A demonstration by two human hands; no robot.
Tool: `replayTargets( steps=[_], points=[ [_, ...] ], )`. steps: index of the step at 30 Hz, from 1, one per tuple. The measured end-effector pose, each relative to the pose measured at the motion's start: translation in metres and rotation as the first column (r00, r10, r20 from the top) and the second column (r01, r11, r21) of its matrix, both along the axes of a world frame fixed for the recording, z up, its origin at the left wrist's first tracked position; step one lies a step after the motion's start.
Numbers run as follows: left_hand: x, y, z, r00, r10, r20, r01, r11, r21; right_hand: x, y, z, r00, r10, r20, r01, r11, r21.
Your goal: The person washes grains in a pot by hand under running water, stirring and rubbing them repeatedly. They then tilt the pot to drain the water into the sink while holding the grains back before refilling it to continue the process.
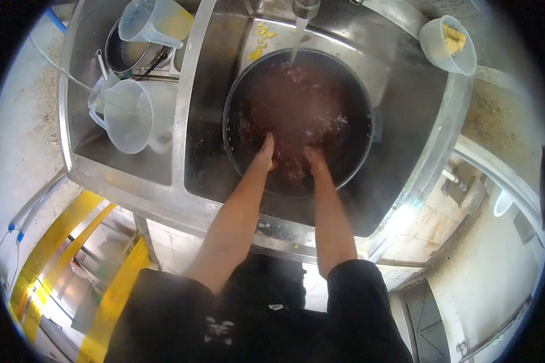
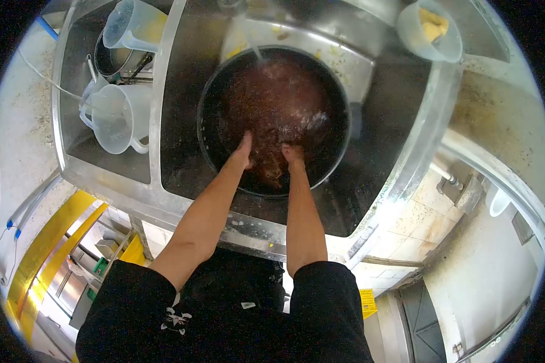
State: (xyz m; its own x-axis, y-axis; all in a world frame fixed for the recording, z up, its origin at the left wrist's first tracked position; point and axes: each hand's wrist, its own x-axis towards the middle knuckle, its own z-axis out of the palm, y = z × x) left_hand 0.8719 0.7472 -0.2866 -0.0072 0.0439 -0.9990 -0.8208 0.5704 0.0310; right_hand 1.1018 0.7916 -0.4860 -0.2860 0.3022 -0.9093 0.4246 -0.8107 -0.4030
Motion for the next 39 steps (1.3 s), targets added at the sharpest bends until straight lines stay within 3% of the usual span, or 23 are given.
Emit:
replayTargets(
  steps=[4, 7, 8, 10, 11, 12, 13, 15, 17, 18, 20, 22, 23, 24, 25, 28, 30, 31, 33, 34, 35, 36, 39],
  points=[
    [-0.018, 0.014, 0.009, 0.896, 0.311, 0.318, -0.406, 0.864, 0.298, -0.056, 0.047, 0.124, 0.96, -0.209, -0.185, 0.215, 0.977, 0.009],
    [-0.034, 0.041, 0.048, 0.848, 0.474, 0.236, -0.529, 0.732, 0.43, -0.1, 0.083, 0.217, 0.85, -0.417, -0.321, 0.415, 0.906, -0.076],
    [-0.041, 0.048, 0.06, 0.848, 0.475, 0.236, -0.53, 0.739, 0.417, -0.11, 0.094, 0.249, 0.801, -0.486, -0.35, 0.479, 0.87, -0.114],
    [-0.06, 0.066, 0.073, 0.972, 0.087, -0.218, -0.031, 0.968, 0.25, -0.122, 0.101, 0.282, 0.741, -0.556, -0.377, 0.542, 0.826, -0.154],
    [-0.068, 0.066, 0.071, 0.973, 0.085, -0.216, -0.029, 0.968, 0.248, -0.116, 0.116, 0.272, 0.976, -0.105, -0.189, 0.169, 0.916, 0.365],
    [-0.081, 0.064, 0.065, 0.887, -0.173, -0.427, 0.25, 0.96, 0.129, -0.11, 0.127, 0.264, 0.943, 0.254, 0.213, -0.33, 0.652, 0.682],
    [-0.087, 0.063, 0.06, 0.697, -0.412, -0.587, 0.481, 0.876, -0.044, -0.104, 0.126, 0.257, 0.945, 0.251, 0.21, -0.325, 0.647, 0.69],
    [-0.066, 0.052, 0.021, 0.566, -0.41, -0.715, 0.383, 0.899, -0.213, -0.089, 0.113, 0.231, 0.662, 0.336, 0.669, -0.748, 0.246, 0.616],
    [-0.048, 0.028, -0.02, 0.445, -0.532, -0.72, 0.444, 0.829, -0.339, -0.073, 0.085, 0.195, 0.705, 0.365, 0.608, -0.709, 0.376, 0.597],
    [-0.046, 0.03, 0.012, 0.738, -0.471, -0.482, 0.438, 0.879, -0.189, -0.068, 0.069, 0.179, 0.612, 0.408, 0.678, -0.791, 0.34, 0.51],
    [-0.041, 0.008, -0.018, 0.839, -0.426, -0.337, 0.435, 0.899, -0.054, -0.08, 0.059, 0.181, 0.505, 0.452, 0.735, -0.862, 0.297, 0.41],
    [-0.028, -0.002, -0.022, 0.908, -0.384, -0.167, 0.402, 0.912, 0.086, -0.101, 0.064, 0.217, 0.63, 0.58, 0.516, -0.726, 0.675, 0.128],
    [-0.028, 0.009, -0.009, 0.931, -0.342, -0.125, 0.353, 0.932, 0.082, -0.095, 0.06, 0.188, 0.633, 0.569, 0.524, -0.725, 0.673, 0.145],
    [-0.027, 0.018, 0.01, 0.95, -0.3, -0.082, 0.306, 0.949, 0.075, -0.08, 0.04, 0.133, 0.929, 0.291, 0.228, -0.333, 0.927, 0.173],
    [-0.023, 0.022, 0.03, 0.967, -0.253, -0.032, 0.254, 0.965, 0.059, -0.07, 0.03, 0.105, 0.992, -0.102, -0.068, 0.105, 0.993, 0.046],
    [-0.025, 0.026, 0.038, 0.988, -0.146, 0.055, 0.145, 0.989, 0.021, -0.088, 0.052, 0.174, 0.954, -0.249, -0.165, 0.242, 0.968, -0.066],
    [-0.033, 0.015, 0.0, 0.893, 0.306, 0.329, -0.417, 0.837, 0.354, -0.103, 0.071, 0.22, 0.883, -0.409, -0.23, 0.365, 0.907, -0.212],
    [-0.04, 0.025, 0.016, 0.894, 0.31, 0.324, -0.418, 0.839, 0.349, -0.116, 0.072, 0.244, 0.838, -0.488, -0.246, 0.416, 0.861, -0.292],
    [-0.054, 0.057, 0.068, 0.969, 0.244, -0.047, -0.227, 0.947, 0.227, -0.138, 0.094, 0.315, 0.909, -0.393, -0.138, 0.395, 0.918, -0.014],
    [-0.058, 0.062, 0.068, 0.969, 0.243, -0.051, -0.225, 0.948, 0.225, -0.134, 0.099, 0.302, 0.98, -0.198, -0.015, 0.194, 0.939, 0.284],
    [-0.06, 0.067, 0.067, 0.937, 0.043, -0.347, -0.013, 0.996, 0.088, -0.125, 0.105, 0.283, 0.986, -0.033, 0.162, -0.058, 0.847, 0.528],
    [-0.063, 0.071, 0.068, 0.791, -0.187, -0.582, 0.157, 0.982, -0.102, -0.116, 0.109, 0.265, 0.987, -0.035, 0.159, -0.056, 0.846, 0.531],
    [-0.063, 0.062, 0.02, 0.546, -0.333, -0.769, 0.376, 0.917, -0.131, -0.112, 0.126, 0.23, 0.938, 0.089, 0.335, -0.319, 0.601, 0.733]
  ],
)
